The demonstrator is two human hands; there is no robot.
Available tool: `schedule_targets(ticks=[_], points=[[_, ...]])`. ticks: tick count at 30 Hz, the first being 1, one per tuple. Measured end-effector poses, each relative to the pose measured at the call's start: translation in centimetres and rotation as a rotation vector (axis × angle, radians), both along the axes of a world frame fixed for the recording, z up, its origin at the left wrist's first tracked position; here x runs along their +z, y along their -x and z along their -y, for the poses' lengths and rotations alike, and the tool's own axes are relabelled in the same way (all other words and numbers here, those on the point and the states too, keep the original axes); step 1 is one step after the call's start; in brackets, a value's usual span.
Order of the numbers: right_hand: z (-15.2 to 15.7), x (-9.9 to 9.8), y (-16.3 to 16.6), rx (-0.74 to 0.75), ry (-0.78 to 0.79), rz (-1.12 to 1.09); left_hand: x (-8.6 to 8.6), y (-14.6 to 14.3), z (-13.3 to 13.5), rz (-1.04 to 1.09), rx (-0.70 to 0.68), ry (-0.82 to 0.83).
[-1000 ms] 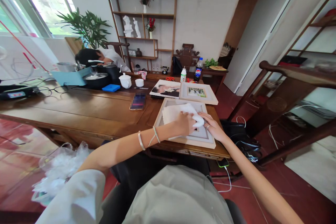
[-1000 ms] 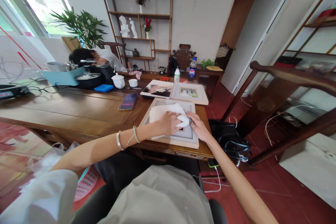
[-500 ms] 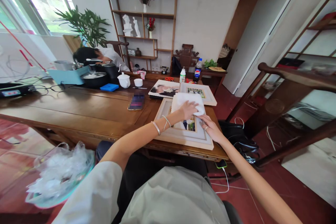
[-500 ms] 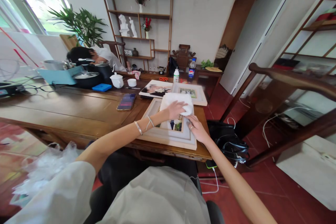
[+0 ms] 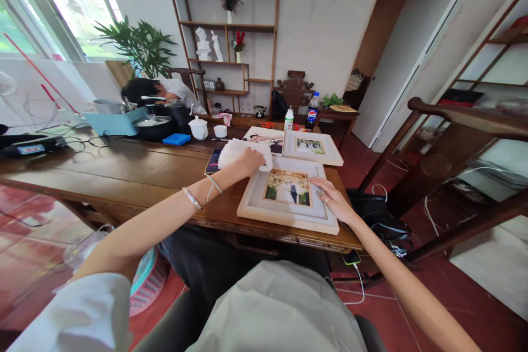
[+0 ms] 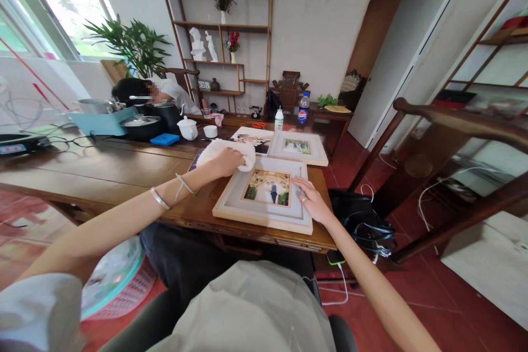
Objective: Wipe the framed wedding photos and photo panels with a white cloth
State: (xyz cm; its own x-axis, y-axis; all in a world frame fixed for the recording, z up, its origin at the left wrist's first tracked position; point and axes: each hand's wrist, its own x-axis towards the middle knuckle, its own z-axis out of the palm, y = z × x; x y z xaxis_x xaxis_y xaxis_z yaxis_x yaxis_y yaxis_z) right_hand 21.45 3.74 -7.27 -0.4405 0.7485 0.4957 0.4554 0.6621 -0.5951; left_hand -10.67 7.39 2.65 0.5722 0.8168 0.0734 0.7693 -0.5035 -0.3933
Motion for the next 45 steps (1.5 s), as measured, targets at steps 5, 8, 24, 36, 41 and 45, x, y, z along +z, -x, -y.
schedule_targets(ticks=[5, 8, 24, 36, 41, 45], points=[[0.1, 0.2, 0.1, -0.006, 0.003, 0.01, -2.5, 0.4, -0.6, 0.08, -0.078, -0.046], [0.1, 0.3, 0.0, -0.006, 0.016, 0.014, -3.5, 0.2, -0.4, 0.138, -0.092, -0.013], [0.1, 0.2, 0.2, -0.021, -0.003, 0.015, -4.4, -1.0, 7.7, 0.151, -0.374, 0.071], [0.1, 0.2, 0.0, -0.014, 0.013, 0.025, -3.4, -2.3, -1.9, 0.133, -0.17, -0.017], [0.1, 0.3, 0.1, -0.009, 0.007, 0.023, -3.4, -1.9, 2.7, 0.091, -0.252, 0.052], [0.0, 0.1, 0.2, -0.021, -0.009, 0.011, -3.4, -1.7, 9.0, 0.104, -0.408, 0.084]])
